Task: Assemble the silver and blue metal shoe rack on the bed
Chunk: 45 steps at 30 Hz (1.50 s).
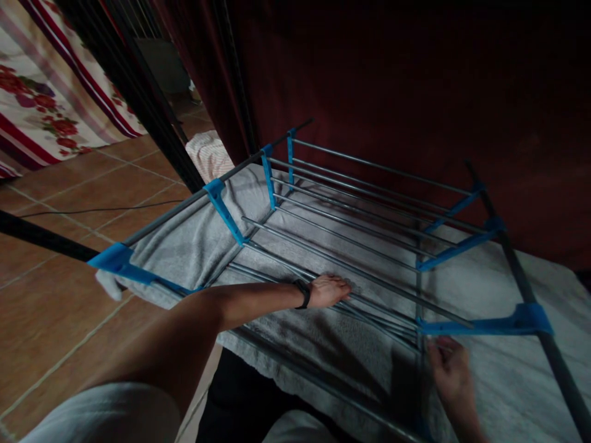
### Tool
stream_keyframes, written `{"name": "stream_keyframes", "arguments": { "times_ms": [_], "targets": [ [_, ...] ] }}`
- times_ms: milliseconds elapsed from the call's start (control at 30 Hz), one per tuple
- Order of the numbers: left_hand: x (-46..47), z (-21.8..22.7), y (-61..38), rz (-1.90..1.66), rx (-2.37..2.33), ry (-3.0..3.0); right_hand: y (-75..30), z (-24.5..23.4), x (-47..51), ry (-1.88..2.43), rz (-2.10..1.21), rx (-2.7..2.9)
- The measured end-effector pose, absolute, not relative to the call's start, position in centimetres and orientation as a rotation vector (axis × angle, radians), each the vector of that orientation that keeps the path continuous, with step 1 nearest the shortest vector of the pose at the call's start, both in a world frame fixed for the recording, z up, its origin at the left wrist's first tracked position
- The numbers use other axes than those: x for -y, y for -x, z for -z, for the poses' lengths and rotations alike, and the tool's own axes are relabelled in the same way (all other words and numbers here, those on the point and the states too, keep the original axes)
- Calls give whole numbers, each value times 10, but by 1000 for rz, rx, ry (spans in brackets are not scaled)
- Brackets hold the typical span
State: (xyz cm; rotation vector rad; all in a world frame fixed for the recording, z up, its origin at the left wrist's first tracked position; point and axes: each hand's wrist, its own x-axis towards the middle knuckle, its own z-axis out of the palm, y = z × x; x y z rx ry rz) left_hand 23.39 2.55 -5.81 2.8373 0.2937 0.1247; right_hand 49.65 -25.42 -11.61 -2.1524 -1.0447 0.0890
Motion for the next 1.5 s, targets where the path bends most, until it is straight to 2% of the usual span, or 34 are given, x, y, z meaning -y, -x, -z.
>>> {"name": "stream_keyframes", "arguments": {
  "times_ms": [233,367,600,767,967,1167,1300,1433,1500],
  "targets": [
    [-26,60,-234,-119,-272,-2886,-463,103,253,2105,54,1879],
    [-27,56,-233,-116,-257,-2889,-468,110,234,2056,135,2081],
    [-28,51,-235,-56,-282,-2836,-512,132,268,1799,135,1968],
    [-28,49,-235,-21,-280,-2820,-512,123,290,1686,41,2083],
    [-29,52,-233,-31,-240,-2851,-476,100,238,1825,134,2005],
    [-29,50,-234,-10,-206,-2866,-455,103,168,1862,93,1995],
    [-32,32,-223,17,-281,-2897,-451,106,154,1806,127,2040],
    [-40,-5,-183,-66,-475,-2809,-451,108,153,1807,171,2036],
    [-47,-23,-155,9,-624,-2694,-451,110,153,1814,220,2027]
  ]
}}
